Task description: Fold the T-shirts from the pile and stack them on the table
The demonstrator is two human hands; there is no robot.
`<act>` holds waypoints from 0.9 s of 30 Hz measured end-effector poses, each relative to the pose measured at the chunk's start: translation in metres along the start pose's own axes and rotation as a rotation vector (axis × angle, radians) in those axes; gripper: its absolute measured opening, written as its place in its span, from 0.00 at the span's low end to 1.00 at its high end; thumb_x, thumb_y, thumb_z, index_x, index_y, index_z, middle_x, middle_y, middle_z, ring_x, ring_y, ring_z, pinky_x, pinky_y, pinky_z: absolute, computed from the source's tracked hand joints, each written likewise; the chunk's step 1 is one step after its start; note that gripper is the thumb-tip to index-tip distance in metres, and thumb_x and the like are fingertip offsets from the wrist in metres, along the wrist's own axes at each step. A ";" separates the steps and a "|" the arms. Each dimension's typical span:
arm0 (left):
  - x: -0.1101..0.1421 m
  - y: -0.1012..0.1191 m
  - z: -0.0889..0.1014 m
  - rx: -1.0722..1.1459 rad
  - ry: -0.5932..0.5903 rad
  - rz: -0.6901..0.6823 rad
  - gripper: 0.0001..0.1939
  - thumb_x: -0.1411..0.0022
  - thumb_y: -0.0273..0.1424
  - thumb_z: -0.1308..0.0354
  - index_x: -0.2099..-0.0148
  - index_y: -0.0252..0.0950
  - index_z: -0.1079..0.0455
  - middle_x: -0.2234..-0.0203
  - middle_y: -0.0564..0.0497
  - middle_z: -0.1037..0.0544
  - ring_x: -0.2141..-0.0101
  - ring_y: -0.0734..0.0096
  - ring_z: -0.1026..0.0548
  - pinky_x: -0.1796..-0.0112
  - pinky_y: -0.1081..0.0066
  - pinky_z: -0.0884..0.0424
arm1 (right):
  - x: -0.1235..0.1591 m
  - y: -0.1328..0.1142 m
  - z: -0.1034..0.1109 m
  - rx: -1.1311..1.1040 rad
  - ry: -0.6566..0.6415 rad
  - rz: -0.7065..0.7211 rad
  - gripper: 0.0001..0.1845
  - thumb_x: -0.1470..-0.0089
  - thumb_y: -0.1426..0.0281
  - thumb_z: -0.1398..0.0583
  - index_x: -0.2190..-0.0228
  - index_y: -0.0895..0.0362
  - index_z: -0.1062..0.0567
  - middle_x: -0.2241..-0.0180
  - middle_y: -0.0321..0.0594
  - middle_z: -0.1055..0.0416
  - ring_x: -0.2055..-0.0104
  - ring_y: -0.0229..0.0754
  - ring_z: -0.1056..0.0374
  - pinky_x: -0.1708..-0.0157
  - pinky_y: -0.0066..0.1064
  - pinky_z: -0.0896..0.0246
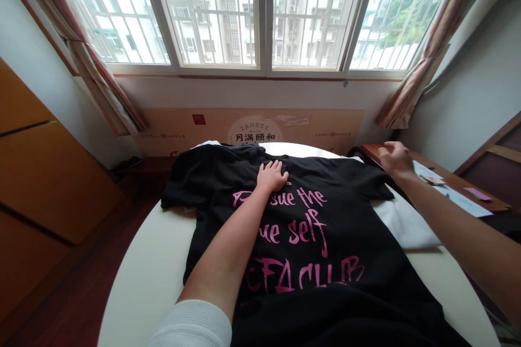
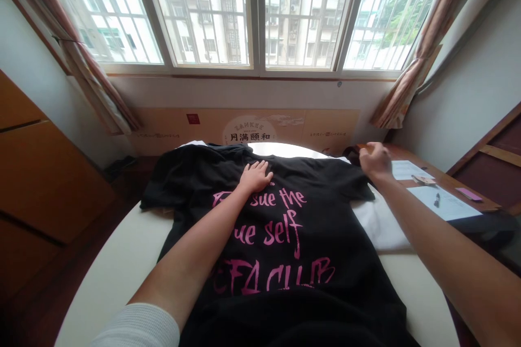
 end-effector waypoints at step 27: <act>0.001 0.033 0.048 -0.042 0.270 -0.109 0.22 0.25 0.29 0.58 0.39 0.26 0.31 0.41 0.30 0.26 0.40 0.45 0.31 0.37 0.51 0.41 | 0.280 -0.099 0.061 0.017 -0.961 0.503 0.24 0.42 0.52 0.32 0.47 0.47 0.22 0.46 0.42 0.22 0.45 0.56 0.26 0.43 0.43 0.30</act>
Point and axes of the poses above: each hand's wrist, its own x-axis away from the middle knuckle, its own z-axis out of the back of the hand, y = z × x, the point moved 8 cm from there along -x, towards the middle knuckle
